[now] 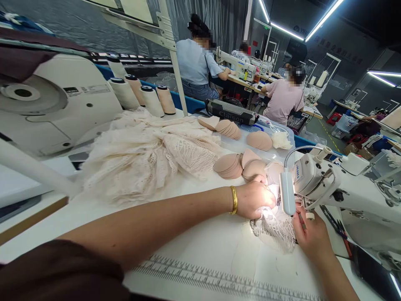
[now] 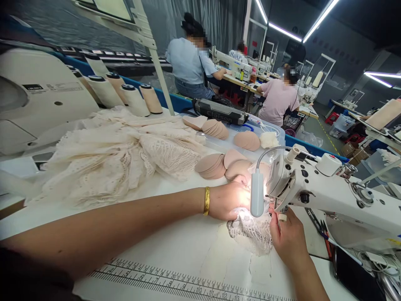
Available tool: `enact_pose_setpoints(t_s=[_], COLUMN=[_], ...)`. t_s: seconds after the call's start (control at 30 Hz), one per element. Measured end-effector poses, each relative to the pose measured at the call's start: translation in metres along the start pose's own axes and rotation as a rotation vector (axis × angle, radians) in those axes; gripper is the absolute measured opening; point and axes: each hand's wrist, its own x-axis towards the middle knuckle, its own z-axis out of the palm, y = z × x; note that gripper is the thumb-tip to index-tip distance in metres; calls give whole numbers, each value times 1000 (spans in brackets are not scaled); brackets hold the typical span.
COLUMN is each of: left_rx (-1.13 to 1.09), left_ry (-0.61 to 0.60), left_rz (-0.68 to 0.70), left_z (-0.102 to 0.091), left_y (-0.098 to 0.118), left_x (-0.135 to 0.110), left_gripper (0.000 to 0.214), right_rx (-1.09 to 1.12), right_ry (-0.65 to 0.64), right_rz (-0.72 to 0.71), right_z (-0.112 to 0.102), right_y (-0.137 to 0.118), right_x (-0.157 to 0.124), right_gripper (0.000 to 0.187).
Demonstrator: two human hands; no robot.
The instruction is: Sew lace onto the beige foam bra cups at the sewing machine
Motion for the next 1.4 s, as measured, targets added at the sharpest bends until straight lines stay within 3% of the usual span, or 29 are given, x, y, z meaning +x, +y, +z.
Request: enact_pose_setpoints(t_s=[0.2, 0.33, 0.47, 0.53, 0.67, 0.83, 1.0, 1.17, 1.27, 1.4], left_rx=[-13, 31, 256, 332, 273, 102, -51, -32, -24, 11], left_ry=[-6, -36, -2, -13, -84, -176, -231, -149, -76, -20], left_rz=[14, 18, -116, -158, -149, -80, 22, 46, 84, 156], left_z=[-3, -7, -4, 0, 1, -18, -28, -14, -6, -8], left_y=[-3, 0, 16, 26, 34, 27, 16, 10, 12, 17], left_x=[-5, -11, -13, -12, -11, -17, -19, -16, -14, -15], left_gripper=[13, 20, 21, 30, 44, 44, 33, 26, 25, 23], right_rx=[21, 123, 143, 91, -26, -39, 128, 229, 366, 525], right_ry=[-21, -114, -237, -269, -191, -118, -348, -550, -470, -339], right_rz=[8, -56, -124, -114, -87, -17, 35, 68, 92, 102], right_z=[1, -6, -8, -4, 5, -3, -26, -47, -49, -32], right_y=[-4, -13, -24, -24, -11, 8, 16, 20, 15, -1], right_x=[-2, 1, 8, 8, 1, -5, -2, 2, 8, 13], right_gripper=[22, 24, 31, 23, 32, 30, 28, 22, 21, 29])
